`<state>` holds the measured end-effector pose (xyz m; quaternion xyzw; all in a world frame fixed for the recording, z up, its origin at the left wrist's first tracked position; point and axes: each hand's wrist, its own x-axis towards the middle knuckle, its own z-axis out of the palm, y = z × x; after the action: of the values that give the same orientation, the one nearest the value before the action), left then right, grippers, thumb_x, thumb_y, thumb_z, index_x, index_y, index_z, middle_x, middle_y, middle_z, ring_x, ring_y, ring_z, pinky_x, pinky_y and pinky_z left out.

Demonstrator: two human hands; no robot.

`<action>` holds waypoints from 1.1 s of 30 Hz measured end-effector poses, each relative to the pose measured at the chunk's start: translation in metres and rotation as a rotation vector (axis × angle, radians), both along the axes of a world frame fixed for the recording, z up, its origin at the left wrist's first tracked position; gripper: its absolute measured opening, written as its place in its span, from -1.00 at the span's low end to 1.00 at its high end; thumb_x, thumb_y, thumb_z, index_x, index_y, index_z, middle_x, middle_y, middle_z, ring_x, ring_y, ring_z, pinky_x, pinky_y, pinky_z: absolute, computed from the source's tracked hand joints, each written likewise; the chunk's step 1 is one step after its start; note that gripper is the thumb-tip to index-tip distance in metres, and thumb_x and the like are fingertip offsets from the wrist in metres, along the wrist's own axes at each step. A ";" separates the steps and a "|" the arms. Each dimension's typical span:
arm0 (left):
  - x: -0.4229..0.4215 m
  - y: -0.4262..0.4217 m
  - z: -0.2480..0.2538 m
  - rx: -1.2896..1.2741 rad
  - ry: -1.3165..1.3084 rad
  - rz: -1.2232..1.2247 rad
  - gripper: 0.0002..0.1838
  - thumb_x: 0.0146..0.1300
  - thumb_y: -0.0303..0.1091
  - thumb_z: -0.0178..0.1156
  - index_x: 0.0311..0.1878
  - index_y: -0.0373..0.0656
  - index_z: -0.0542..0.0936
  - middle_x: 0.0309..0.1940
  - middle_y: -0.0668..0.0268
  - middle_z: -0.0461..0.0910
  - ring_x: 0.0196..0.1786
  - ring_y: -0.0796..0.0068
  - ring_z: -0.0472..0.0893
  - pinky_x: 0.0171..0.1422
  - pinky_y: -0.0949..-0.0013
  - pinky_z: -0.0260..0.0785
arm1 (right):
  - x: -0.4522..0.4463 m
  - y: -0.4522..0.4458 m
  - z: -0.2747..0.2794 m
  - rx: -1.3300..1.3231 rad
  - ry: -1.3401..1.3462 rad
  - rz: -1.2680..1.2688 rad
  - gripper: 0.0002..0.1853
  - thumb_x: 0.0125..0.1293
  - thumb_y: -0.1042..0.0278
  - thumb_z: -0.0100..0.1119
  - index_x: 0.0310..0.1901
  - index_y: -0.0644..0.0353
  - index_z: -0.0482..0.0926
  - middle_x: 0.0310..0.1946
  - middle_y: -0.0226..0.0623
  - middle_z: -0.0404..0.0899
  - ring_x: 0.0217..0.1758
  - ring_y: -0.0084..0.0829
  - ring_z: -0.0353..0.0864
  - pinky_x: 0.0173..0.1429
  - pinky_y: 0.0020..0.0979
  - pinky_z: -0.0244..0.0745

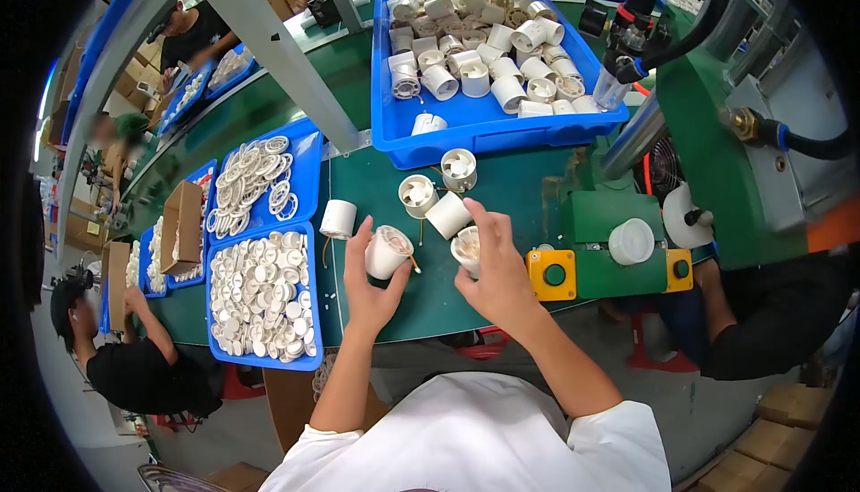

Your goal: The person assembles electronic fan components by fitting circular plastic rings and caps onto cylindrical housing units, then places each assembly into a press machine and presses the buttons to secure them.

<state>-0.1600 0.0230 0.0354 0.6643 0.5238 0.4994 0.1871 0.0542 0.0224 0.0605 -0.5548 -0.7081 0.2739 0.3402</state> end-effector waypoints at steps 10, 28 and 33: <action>-0.011 -0.011 -0.011 -0.252 -0.084 -0.020 -0.27 0.01 -0.68 0.41 0.33 -0.20 0.47 0.17 0.02 0.57 0.23 0.11 0.63 0.34 0.19 0.46 | 0.001 -0.003 0.011 0.078 -0.055 -0.013 0.03 0.10 0.41 0.56 0.58 -0.04 0.16 0.32 -0.01 0.25 0.26 0.03 0.50 0.33 -0.07 0.47; 0.016 0.096 0.022 -0.216 0.195 -0.190 -0.41 0.04 -0.50 0.50 0.21 -0.20 0.58 0.13 0.06 0.52 0.14 -0.01 0.63 0.20 0.11 0.55 | -0.007 0.049 0.010 0.196 -0.393 -0.015 -0.61 0.08 0.05 0.61 -0.19 0.12 0.70 -0.19 -0.29 0.64 -0.04 -0.19 0.64 0.07 -0.17 0.51; 0.012 0.099 0.040 -0.109 0.180 -0.160 -0.36 -0.06 -0.55 0.55 0.18 -0.18 0.58 0.10 0.10 0.53 0.08 0.04 0.61 0.20 0.14 0.52 | -0.004 0.061 0.042 -0.009 -0.405 0.163 -0.55 0.13 0.03 0.58 -0.07 0.14 0.70 -0.18 -0.23 0.68 -0.07 -0.16 0.65 0.07 -0.20 0.57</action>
<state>-0.1480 0.1217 0.0757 0.7348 0.5102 0.3920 0.2146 0.0502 0.0829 0.1024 -0.5410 -0.8032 0.1867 0.1653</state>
